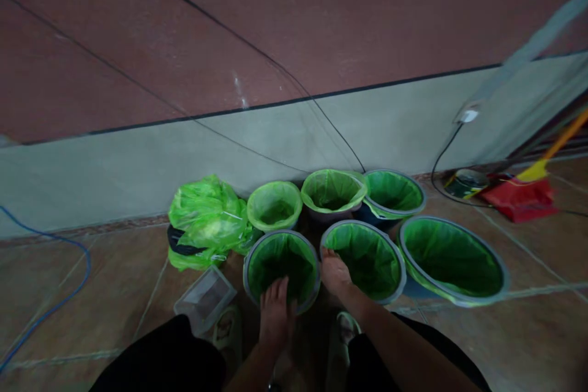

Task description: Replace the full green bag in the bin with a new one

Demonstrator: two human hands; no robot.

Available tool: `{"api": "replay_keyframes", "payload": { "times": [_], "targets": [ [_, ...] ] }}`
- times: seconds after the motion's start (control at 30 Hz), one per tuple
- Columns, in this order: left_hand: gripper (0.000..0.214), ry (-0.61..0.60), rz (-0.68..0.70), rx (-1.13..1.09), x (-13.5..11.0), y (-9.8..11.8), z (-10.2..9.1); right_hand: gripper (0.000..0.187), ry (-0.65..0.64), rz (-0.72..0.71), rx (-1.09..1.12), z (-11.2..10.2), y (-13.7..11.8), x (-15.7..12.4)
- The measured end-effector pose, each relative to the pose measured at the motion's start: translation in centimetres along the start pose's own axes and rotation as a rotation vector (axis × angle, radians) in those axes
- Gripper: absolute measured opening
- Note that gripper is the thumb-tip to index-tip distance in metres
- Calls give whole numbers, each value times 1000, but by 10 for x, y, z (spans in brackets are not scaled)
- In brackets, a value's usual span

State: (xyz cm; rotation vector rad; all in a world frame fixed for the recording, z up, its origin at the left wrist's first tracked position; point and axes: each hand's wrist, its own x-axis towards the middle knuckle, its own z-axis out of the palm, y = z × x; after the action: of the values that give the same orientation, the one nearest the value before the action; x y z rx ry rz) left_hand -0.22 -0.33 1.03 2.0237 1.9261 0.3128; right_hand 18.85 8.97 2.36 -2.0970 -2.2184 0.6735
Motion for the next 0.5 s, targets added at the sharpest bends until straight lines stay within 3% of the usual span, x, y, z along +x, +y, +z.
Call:
{"api": "replay_keyframes", "payload": {
  "times": [0.1, 0.17, 0.23, 0.33, 0.5],
  "targets": [
    [64, 303, -441, -168, 7, -18, -10, 45, 13, -56, 4, 2, -8, 1],
    [64, 283, -716, -398, 11, -30, -11, 43, -2, -80, -4, 3, -12, 0],
    [45, 118, -874, -692, 14, -38, -9, 43, -9, -81, -19, 3, -16, -1],
    [20, -48, -952, -938, 13, -40, -4, 41, 0, -84, -38, 1, -20, -1],
    [3, -3, -913, -833, -3, -36, -11, 41, 10, -206, 40, -3, -34, -1]
  ]
}}
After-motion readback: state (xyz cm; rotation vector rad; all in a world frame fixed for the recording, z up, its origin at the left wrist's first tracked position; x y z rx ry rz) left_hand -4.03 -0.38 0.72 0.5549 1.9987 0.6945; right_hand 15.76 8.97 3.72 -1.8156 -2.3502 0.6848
